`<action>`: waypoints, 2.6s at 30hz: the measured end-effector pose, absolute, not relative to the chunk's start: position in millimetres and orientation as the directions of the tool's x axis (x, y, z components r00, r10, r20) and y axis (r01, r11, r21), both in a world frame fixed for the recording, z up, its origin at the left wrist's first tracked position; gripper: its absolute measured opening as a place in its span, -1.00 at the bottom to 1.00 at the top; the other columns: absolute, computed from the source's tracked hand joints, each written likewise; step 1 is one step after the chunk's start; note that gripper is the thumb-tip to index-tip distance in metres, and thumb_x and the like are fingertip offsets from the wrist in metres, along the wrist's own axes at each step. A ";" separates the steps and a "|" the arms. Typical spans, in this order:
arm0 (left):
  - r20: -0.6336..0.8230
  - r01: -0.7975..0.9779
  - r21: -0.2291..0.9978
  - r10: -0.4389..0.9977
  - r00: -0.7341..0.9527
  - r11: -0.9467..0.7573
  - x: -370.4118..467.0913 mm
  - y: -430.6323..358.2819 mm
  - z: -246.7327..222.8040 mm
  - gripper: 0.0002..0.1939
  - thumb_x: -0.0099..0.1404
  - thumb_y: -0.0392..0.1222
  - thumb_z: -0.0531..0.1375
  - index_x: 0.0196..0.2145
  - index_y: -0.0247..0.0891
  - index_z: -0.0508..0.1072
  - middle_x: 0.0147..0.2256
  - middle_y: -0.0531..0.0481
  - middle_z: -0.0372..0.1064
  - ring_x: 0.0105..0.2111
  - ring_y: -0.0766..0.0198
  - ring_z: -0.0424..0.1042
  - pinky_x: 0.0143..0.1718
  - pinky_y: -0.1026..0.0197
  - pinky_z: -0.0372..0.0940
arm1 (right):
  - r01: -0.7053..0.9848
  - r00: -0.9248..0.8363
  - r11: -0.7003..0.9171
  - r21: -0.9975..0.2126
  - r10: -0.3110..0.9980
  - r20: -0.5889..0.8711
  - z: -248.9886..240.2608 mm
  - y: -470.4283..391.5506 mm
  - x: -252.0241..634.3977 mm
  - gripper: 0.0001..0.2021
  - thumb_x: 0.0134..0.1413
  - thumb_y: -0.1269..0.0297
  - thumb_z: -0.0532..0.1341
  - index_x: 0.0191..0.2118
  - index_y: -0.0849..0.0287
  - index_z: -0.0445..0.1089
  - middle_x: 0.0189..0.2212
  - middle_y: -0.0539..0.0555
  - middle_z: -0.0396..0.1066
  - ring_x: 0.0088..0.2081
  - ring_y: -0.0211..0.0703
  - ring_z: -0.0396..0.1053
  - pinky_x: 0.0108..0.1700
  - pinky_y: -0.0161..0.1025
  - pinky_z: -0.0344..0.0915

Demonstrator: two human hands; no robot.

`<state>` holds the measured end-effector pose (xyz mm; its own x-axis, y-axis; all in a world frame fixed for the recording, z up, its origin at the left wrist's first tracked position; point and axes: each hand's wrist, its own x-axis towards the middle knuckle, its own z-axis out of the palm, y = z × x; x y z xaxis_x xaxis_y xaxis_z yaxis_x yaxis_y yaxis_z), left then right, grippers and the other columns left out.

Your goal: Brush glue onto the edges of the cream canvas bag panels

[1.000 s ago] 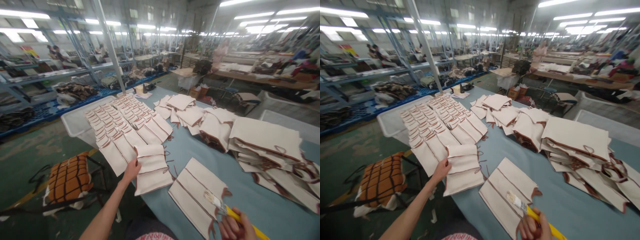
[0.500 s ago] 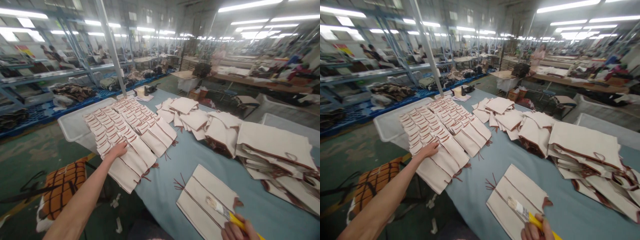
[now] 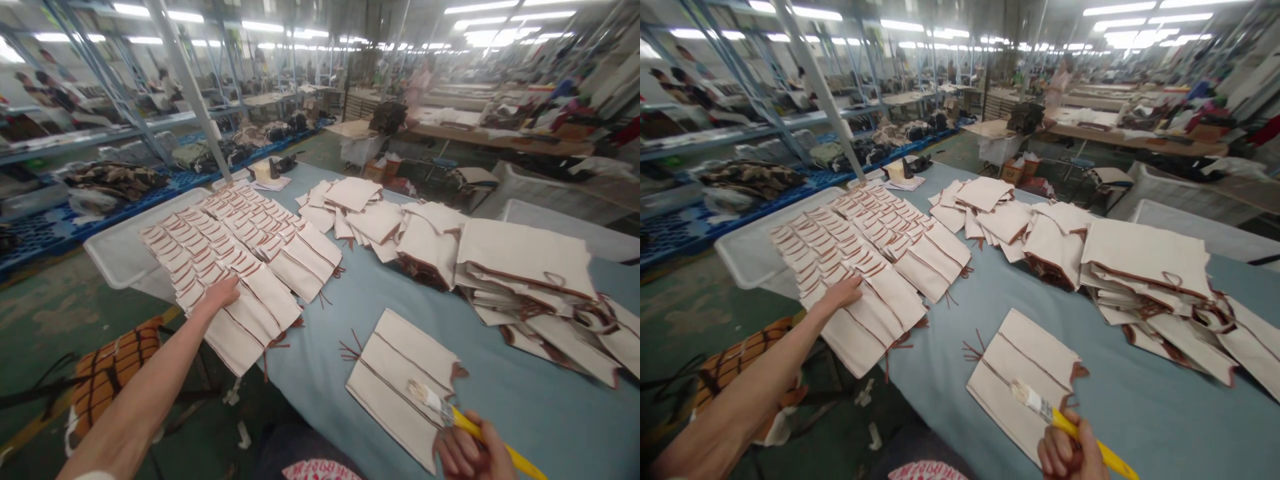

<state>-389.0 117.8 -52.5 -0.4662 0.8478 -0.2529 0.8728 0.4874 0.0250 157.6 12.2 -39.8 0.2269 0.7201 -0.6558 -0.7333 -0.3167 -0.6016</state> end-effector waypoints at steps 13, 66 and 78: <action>0.061 0.925 0.318 0.968 -0.241 0.210 -222.4 126.0 -103.0 -0.57 0.45 -0.16 0.13 0.21 -0.35 0.38 0.15 -0.32 0.46 0.17 -0.10 0.44 0.20 -0.14 0.34 | -0.696 0.392 -0.157 -0.701 0.734 -0.555 -5.3 8.3 163.6 -0.62 -0.04 -0.02 0.47 -0.28 0.12 0.39 -0.64 -0.27 0.01 -0.66 -0.44 -0.09 -0.62 -0.46 -0.05; -0.135 0.534 0.804 0.796 0.590 -0.260 20.3 93.9 24.6 -0.72 0.31 -0.01 0.14 -0.45 -0.12 0.15 -0.49 0.14 0.18 -0.47 0.27 0.23 -0.40 0.23 0.16 | -0.255 0.853 0.238 -0.937 0.511 -0.102 41.7 -17.4 262.3 -0.65 0.12 -0.08 0.33 -0.30 0.10 0.34 -0.73 -0.25 0.11 -0.68 -0.38 0.03 -0.57 -0.37 0.01; -0.386 0.388 0.909 0.662 0.642 0.153 -2.9 34.9 -9.6 -0.62 0.36 0.12 0.11 -0.11 -0.19 0.52 -0.12 -0.07 0.59 -0.07 -0.01 0.54 -0.03 0.11 0.41 | -0.318 0.736 0.081 -0.945 0.650 -0.192 16.1 -33.6 222.7 -0.60 0.17 -0.15 0.30 -0.27 0.12 0.36 -0.72 -0.24 0.12 -0.66 -0.36 0.07 -0.56 -0.35 0.05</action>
<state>-2.9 34.9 -9.6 0.6423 0.6624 -0.3856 0.3877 0.1532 0.9090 222.7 -33.6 16.1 0.7356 0.6497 -0.1918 -0.3179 0.0811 -0.9446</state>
